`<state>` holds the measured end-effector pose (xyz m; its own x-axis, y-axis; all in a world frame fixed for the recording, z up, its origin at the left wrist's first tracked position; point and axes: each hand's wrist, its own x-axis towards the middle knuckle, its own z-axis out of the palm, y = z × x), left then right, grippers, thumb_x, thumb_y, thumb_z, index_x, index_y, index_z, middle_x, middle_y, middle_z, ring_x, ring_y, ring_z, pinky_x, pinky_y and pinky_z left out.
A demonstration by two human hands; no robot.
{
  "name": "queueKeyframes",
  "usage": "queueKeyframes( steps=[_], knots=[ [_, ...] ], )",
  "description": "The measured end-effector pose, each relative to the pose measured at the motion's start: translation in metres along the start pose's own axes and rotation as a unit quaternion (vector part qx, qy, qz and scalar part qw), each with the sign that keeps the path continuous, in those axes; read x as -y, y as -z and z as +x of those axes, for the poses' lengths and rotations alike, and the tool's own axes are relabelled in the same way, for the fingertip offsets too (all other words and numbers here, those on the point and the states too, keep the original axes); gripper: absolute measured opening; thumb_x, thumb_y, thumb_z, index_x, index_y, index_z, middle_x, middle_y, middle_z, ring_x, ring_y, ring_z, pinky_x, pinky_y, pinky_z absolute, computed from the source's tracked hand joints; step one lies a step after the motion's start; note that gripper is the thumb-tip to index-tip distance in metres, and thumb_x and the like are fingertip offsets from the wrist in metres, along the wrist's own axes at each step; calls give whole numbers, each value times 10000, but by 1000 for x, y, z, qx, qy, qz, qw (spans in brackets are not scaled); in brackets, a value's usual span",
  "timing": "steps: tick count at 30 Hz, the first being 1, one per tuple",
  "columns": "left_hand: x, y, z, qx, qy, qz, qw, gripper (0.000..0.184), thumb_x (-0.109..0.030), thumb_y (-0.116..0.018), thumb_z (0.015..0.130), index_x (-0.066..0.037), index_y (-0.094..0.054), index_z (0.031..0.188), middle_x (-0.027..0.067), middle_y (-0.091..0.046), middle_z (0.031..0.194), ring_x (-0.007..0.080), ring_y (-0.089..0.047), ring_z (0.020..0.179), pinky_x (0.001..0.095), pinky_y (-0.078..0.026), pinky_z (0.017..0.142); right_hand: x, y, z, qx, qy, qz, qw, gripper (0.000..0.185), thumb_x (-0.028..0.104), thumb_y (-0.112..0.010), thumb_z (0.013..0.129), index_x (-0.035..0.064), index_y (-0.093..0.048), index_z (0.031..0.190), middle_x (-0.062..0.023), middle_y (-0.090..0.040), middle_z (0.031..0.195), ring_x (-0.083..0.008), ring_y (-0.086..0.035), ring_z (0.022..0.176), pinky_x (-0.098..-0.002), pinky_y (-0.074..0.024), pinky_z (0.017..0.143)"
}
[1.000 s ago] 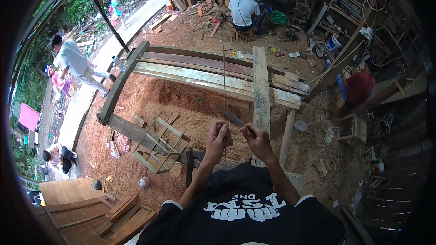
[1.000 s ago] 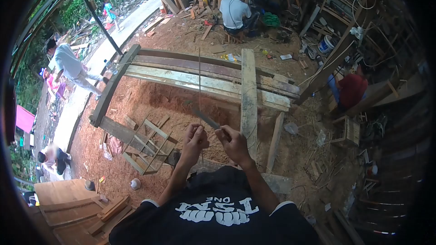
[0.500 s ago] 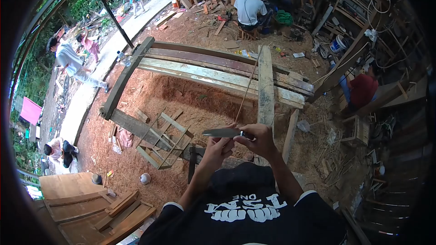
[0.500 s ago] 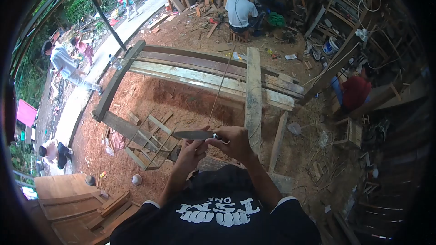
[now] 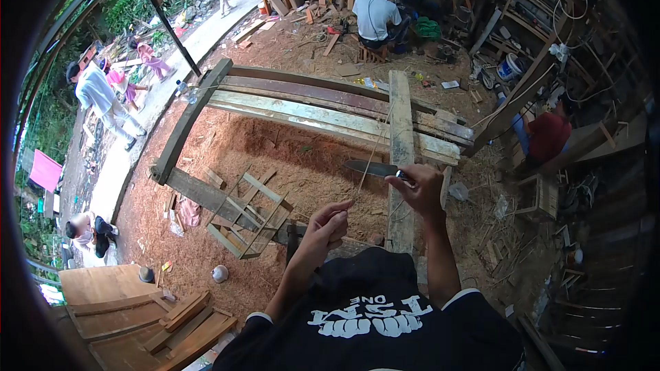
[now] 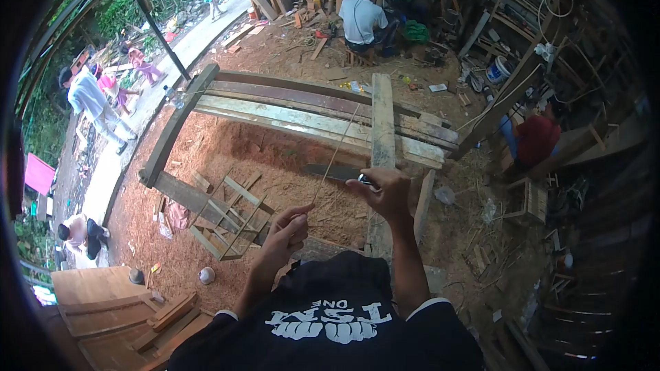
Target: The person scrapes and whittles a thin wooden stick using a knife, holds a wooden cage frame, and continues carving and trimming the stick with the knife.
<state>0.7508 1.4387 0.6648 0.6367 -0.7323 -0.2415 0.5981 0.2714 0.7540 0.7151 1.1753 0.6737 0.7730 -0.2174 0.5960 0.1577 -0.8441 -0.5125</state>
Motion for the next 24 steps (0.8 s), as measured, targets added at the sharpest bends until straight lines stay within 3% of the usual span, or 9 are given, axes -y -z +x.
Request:
queueKeyframes(
  steps=[6, 8, 11, 14, 17, 18, 21, 24],
  knots=[
    [-3, 10, -5, -25, 10, 28, 999, 333, -163, -525, 1024, -48, -543, 1337, -97, -339, 691, -3, -266, 538, 177, -200, 443, -11, -10, -2, -33, 18, -15, 999, 447, 489, -773, 779, 45, -730, 807, -50, -615, 598, -230, -603, 539, -354, -448, 568],
    [-2, 15, -4, -32, 8, 37, 999, 328, -169, -519, 1027, -46, -546, 1330, -91, -355, 697, -3, -269, 537, 177, -208, 447, -6, -12, -1, -34, 13, -24, 999, 422, 473, -776, 780, 56, -710, 762, -49, -620, 601, -229, -622, 544, -348, -457, 542],
    [3, 27, 5, -18, 6, 65, 998, 330, -185, -503, 1036, -44, -538, 1333, -62, -451, 726, 2, -280, 529, 178, -231, 458, 3, -15, -3, -19, 2, -30, 999, 403, 459, -775, 786, 67, -691, 738, -45, -620, 605, -232, -626, 544, -347, -456, 526],
    [-8, 21, 16, -78, 33, 124, 989, 346, -203, -482, 1045, -57, -513, 1356, -18, -544, 790, 9, -298, 523, 186, -250, 465, 10, -18, -4, -10, 7, -27, 1000, 396, 454, -772, 792, 73, -683, 734, -41, -617, 606, -233, -622, 543, -352, -451, 524],
    [-13, 13, 31, -9, -15, 85, 996, 368, -215, -471, 1048, -67, -486, 1385, 9, -591, 835, 13, -308, 520, 190, -250, 463, 17, -27, -8, -13, 18, 1, 1000, 391, 453, -773, 790, 77, -683, 735, -42, -617, 607, -233, -621, 541, -354, -450, 524],
    [-21, 3, 34, -9, -4, 78, 997, 324, -214, -463, 1050, -45, -512, 1322, -3, -553, 806, 11, -350, 493, 183, -257, 435, 18, -30, -9, -16, 22, 15, 1000, 390, 453, -774, 789, 78, -684, 736, -42, -617, 608, -233, -620, 540, -355, -450, 524],
    [-19, -3, 46, -39, -11, 42, 998, 301, -211, -448, 1055, -46, -510, 1300, -23, -508, 759, 13, -320, 476, 183, -254, 415, 19, -33, -12, 3, -9, 17, 1000, 391, 454, -774, 791, 73, -691, 754, -40, -619, 608, -234, -620, 540, -360, -455, 538],
    [-14, -1, 51, -33, 1, 10, 999, 278, -213, -462, 1051, -54, -517, 1273, -50, -440, 712, 9, -299, 478, 173, -236, 397, 6, -35, -13, -35, 20, 5, 999, 412, 457, -802, 764, 55, -715, 775, -42, -622, 592, -223, -625, 526, -340, -458, 543]
  ],
)
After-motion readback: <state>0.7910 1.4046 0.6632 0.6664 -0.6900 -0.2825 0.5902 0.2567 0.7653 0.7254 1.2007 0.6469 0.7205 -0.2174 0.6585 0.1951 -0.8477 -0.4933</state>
